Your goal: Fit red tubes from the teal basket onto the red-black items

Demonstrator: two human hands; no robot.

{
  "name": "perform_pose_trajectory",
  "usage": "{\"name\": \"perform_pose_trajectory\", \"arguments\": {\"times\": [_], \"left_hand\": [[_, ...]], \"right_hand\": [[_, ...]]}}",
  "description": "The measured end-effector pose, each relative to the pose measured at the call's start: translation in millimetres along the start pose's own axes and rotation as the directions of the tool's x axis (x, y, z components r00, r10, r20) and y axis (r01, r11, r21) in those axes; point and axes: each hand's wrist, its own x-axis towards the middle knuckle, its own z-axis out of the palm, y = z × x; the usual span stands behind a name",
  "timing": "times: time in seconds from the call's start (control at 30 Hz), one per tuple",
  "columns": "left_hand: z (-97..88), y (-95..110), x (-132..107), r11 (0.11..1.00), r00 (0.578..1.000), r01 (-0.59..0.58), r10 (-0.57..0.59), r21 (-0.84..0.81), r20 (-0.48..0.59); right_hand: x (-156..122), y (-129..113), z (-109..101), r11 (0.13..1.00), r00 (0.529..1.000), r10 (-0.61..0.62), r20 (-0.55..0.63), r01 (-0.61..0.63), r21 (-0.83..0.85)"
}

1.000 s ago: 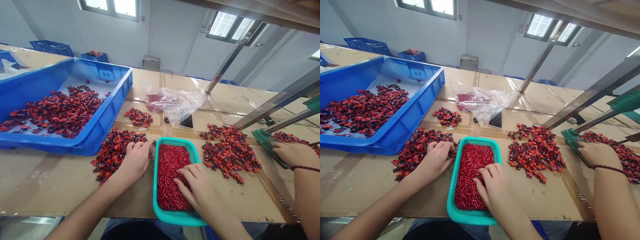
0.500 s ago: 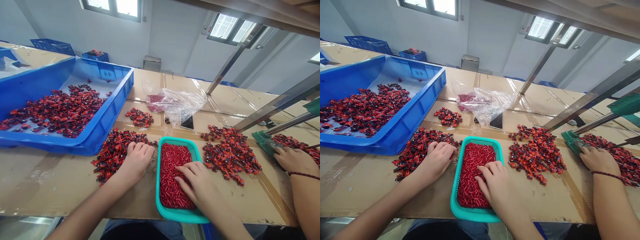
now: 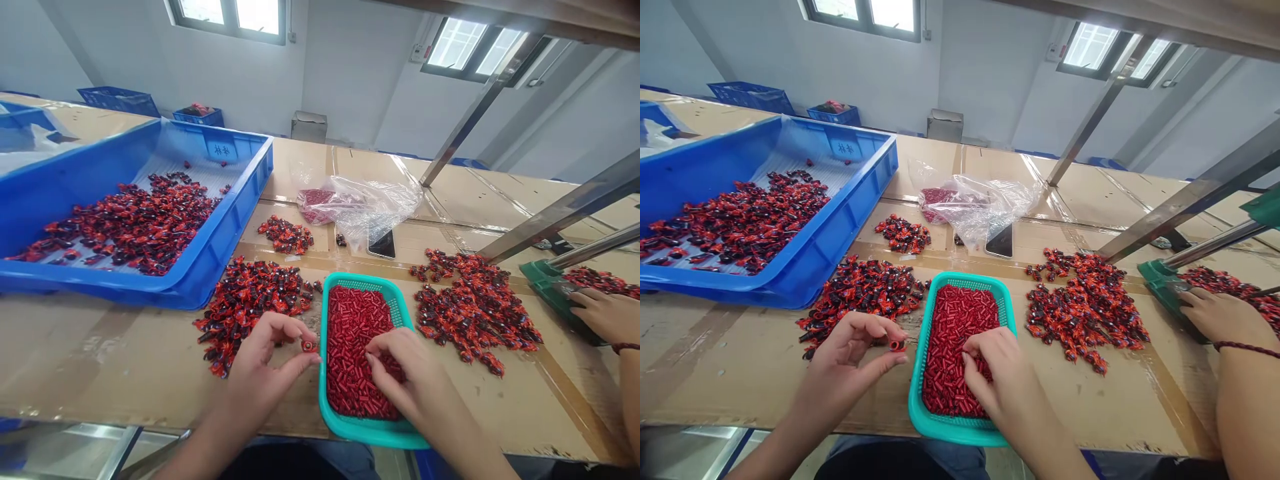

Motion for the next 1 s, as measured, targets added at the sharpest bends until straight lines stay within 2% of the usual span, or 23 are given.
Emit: {"name": "perform_pose_trajectory", "arguments": {"times": [0.07, 0.13, 0.17, 0.23, 0.27, 0.33, 0.4, 0.47, 0.57, 0.67, 0.77, 0.9, 1.0], "left_hand": [[2.8, 9, -4, 0.993, 0.998, 0.05, -0.052, -0.105, -0.021], [4.5, 17, -6, 0.926, 0.98, 0.189, -0.197, -0.328, 0.008], [5.0, 22, -7, 0.837, 0.954, 0.284, -0.296, -0.467, 0.05], [5.9, 31, -9, 0.547, 0.858, 0.461, -0.478, -0.699, 0.191], [6.5, 35, -11, 0.397, 0.802, 0.515, -0.536, -0.759, 0.264], [8.2, 41, -16, 0.144, 0.688, 0.581, -0.613, -0.801, 0.388], [10.3, 46, -23, -0.006, 0.593, 0.615, -0.655, -0.789, 0.468], [11.9, 47, -29, -0.048, 0.531, 0.643, -0.691, -0.764, 0.491], [13.2, 47, -36, -0.024, 0.5, 0.673, -0.722, -0.739, 0.479], [13.7, 46, -38, -0.041, 0.487, 0.676, -0.725, -0.736, 0.487], [14.5, 47, -37, -0.099, 0.476, 0.655, -0.716, -0.749, 0.51], [15.6, 50, -35, -0.163, 0.485, 0.618, -0.69, -0.769, 0.537], [16.0, 52, -35, -0.158, 0.492, 0.614, -0.689, -0.773, 0.532]], "right_hand": [[1, -12, -6, 0.986, 0.999, 0.04, -0.031, -0.034, 0.161], [3, -27, -9, 0.935, 0.996, 0.061, -0.067, -0.034, 0.352], [4, -35, -9, 0.906, 0.993, 0.057, -0.1, -0.009, 0.423], [8, -49, -7, 0.875, 0.979, 0.021, -0.204, 0.08, 0.477], [10, -54, -6, 0.87, 0.963, -0.008, -0.269, 0.139, 0.473], [13, -63, -2, 0.877, 0.929, -0.084, -0.36, 0.241, 0.416], [15, -68, 1, 0.892, 0.91, -0.155, -0.384, 0.296, 0.342], [16, -71, 3, 0.911, 0.905, -0.185, -0.383, 0.304, 0.28], [15, -72, 6, 0.924, 0.888, -0.207, -0.41, 0.315, 0.217], [15, -72, 7, 0.926, 0.882, -0.228, -0.413, 0.327, 0.189], [14, -71, 5, 0.922, 0.9, -0.215, -0.379, 0.315, 0.227], [12, -71, 4, 0.931, 0.913, -0.18, -0.367, 0.278, 0.237], [9, -73, 7, 0.946, 0.897, -0.193, -0.398, 0.277, 0.168]]}}
